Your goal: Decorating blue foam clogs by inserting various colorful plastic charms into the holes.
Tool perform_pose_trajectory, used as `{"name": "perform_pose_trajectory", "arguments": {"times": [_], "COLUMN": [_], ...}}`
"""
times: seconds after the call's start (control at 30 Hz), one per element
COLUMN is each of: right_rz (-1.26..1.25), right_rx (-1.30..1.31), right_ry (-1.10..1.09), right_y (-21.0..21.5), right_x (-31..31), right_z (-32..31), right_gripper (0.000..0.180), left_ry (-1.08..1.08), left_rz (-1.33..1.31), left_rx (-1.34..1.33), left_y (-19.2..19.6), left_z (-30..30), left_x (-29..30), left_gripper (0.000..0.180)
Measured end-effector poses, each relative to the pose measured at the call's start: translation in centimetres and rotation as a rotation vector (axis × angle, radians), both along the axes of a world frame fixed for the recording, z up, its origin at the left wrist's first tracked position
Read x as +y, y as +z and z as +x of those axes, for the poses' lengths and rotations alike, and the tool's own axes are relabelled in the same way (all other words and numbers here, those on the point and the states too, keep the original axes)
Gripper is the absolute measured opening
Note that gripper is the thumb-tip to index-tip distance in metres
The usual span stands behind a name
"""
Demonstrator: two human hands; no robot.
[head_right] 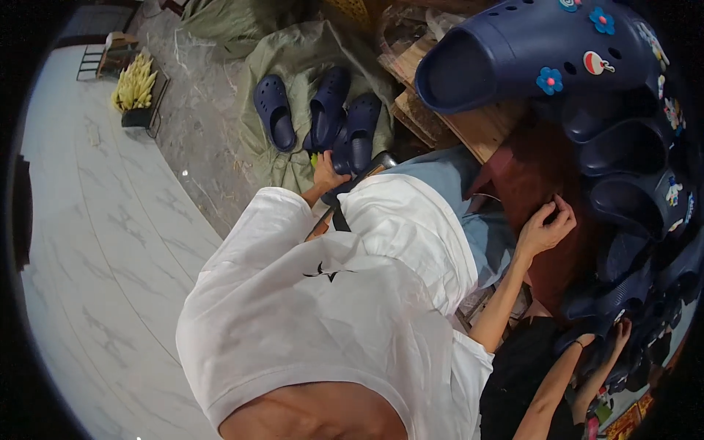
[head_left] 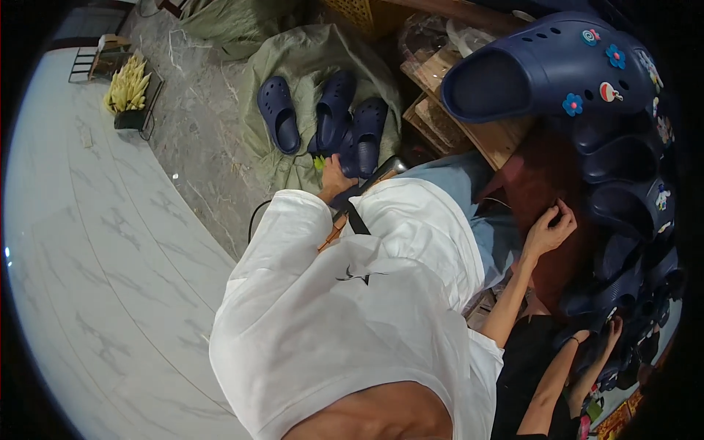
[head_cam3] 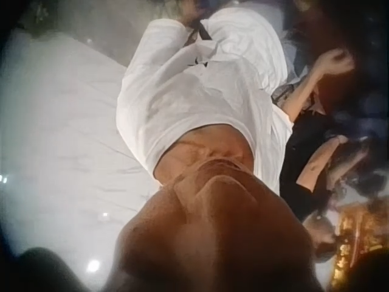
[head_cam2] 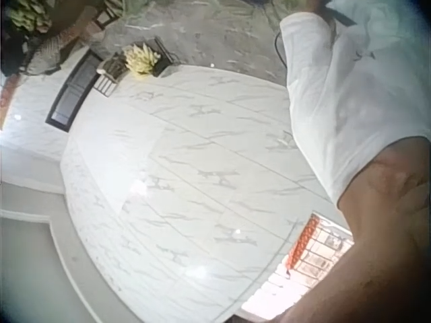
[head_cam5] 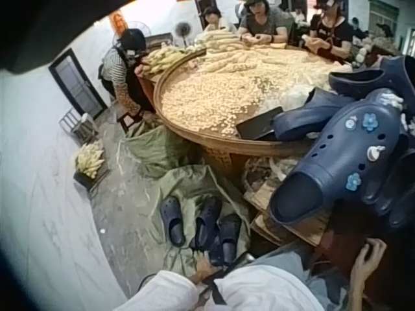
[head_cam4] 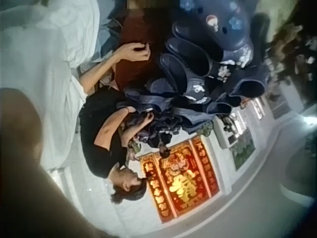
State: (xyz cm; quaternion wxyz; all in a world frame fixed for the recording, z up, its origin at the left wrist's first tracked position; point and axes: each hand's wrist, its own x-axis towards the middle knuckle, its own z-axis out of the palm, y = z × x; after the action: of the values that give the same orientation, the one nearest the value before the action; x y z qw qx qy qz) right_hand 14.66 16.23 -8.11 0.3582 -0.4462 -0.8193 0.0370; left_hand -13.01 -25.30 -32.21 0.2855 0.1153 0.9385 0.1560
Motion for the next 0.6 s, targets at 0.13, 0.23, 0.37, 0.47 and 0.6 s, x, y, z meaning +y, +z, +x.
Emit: {"name": "perform_pose_trajectory", "arguments": {"times": [0.13,0.23,0.37,0.47,0.6], "right_rz": [0.004,0.02,0.021,0.008,0.034], "right_rx": [-0.003,-0.018,-0.032,-0.037,-0.037], "right_ry": [0.014,0.022,0.038,0.02,0.027], "right_y": [0.1,-0.1,0.0,0.0,0.0], "right_x": [0.1,0.2,-0.2,-0.4,0.0], "right_z": [-0.1,-0.1,0.3,0.3,0.2], "right_gripper": [0.016,0.016,0.017,0.017,0.016], "left_ry": [0.062,0.073,-0.035,-0.087,0.01], "left_rz": [0.034,0.085,0.136,0.126,0.297], "left_rx": [0.063,0.081,0.143,0.185,0.166], "left_y": [0.5,1.1,4.6,7.1,8.3], "left_z": [1.4,-0.1,-6.0,-11.7,-17.7], "left_x": [-2.1,-2.2,-0.4,1.7,5.0], "left_gripper": [0.104,0.104,0.1,0.095,0.087]}}
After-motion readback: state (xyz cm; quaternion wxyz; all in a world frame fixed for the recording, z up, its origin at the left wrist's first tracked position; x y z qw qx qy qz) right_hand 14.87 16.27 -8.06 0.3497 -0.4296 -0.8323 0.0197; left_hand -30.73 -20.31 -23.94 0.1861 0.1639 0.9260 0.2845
